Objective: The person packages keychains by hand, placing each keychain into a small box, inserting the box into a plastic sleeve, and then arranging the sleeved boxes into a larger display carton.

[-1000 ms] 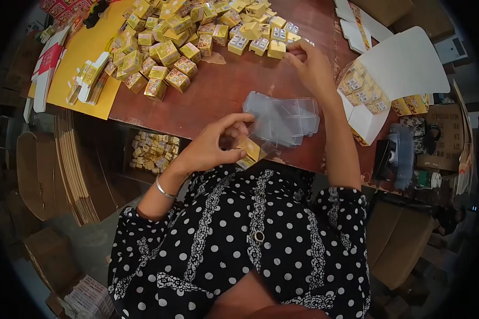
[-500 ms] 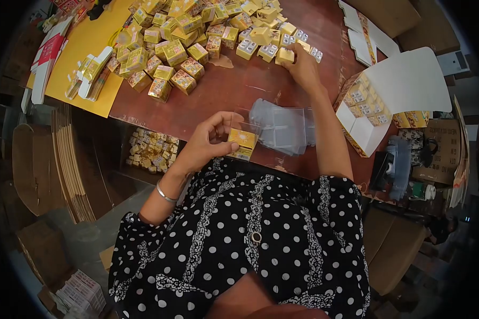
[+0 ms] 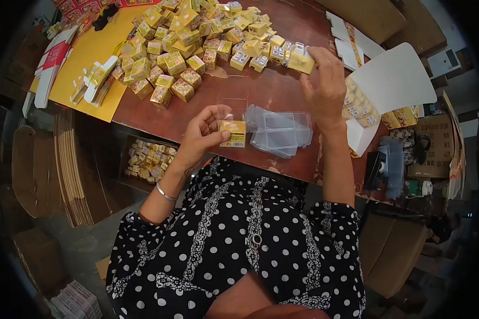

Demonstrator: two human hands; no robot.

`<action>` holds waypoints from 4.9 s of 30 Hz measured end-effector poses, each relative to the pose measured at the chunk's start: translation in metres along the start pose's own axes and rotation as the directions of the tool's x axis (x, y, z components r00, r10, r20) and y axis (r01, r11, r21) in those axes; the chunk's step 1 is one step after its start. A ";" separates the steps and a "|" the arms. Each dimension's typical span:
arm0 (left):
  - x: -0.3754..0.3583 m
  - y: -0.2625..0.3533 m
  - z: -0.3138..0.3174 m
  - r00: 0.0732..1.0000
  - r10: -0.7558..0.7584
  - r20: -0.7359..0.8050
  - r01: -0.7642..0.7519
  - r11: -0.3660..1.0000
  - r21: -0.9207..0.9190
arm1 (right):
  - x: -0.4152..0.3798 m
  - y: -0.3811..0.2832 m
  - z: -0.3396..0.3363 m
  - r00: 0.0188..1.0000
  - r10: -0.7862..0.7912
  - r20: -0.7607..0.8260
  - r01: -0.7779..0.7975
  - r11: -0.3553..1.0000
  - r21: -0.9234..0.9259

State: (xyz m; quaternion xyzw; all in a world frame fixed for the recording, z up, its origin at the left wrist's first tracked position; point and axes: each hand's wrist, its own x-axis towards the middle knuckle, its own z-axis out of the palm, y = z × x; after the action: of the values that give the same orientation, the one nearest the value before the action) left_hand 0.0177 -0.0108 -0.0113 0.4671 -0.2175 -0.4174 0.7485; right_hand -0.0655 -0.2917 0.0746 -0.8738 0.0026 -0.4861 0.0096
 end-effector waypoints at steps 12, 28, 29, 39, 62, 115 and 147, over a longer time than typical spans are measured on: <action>0.003 0.005 0.015 0.987 0.154 -0.043 -0.139 0.960 0.245 | -0.015 -0.038 -0.047 0.789 0.426 0.443 -0.614 0.576 0.539; 0.000 0.006 0.035 0.993 0.109 0.053 -0.117 0.976 0.184 | -0.014 -0.067 -0.053 0.837 0.194 0.512 -0.480 0.711 0.515; 0.000 0.006 0.036 0.991 0.118 0.056 -0.126 0.977 0.172 | -0.015 -0.067 -0.053 0.834 0.198 0.515 -0.485 0.708 0.513; -0.008 0.004 0.043 0.988 0.153 0.018 -0.153 0.969 0.195 | -0.048 -0.071 -0.051 0.832 0.289 0.473 -0.549 0.553 0.627; -0.007 -0.004 0.045 0.972 0.232 0.044 -0.232 0.903 0.361 | -0.042 -0.066 -0.048 0.854 0.198 0.482 -0.493 0.604 0.626; -0.040 -0.021 0.062 0.989 -0.018 0.144 -0.046 0.903 0.427 | -0.126 -0.124 -0.090 0.382 0.484 0.787 -0.898 -0.007 0.441; -0.008 -0.043 0.076 0.954 0.070 0.291 -0.150 0.953 0.262 | -0.297 0.115 -0.325 0.145 0.960 -0.240 -0.989 0.139 -0.039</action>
State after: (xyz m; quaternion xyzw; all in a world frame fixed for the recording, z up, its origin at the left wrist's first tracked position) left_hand -0.0598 -0.0526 -0.0129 0.4925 -0.4034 -0.4010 0.6588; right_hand -0.4974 -0.4073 -0.0087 -0.6171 0.6157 -0.4269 0.2405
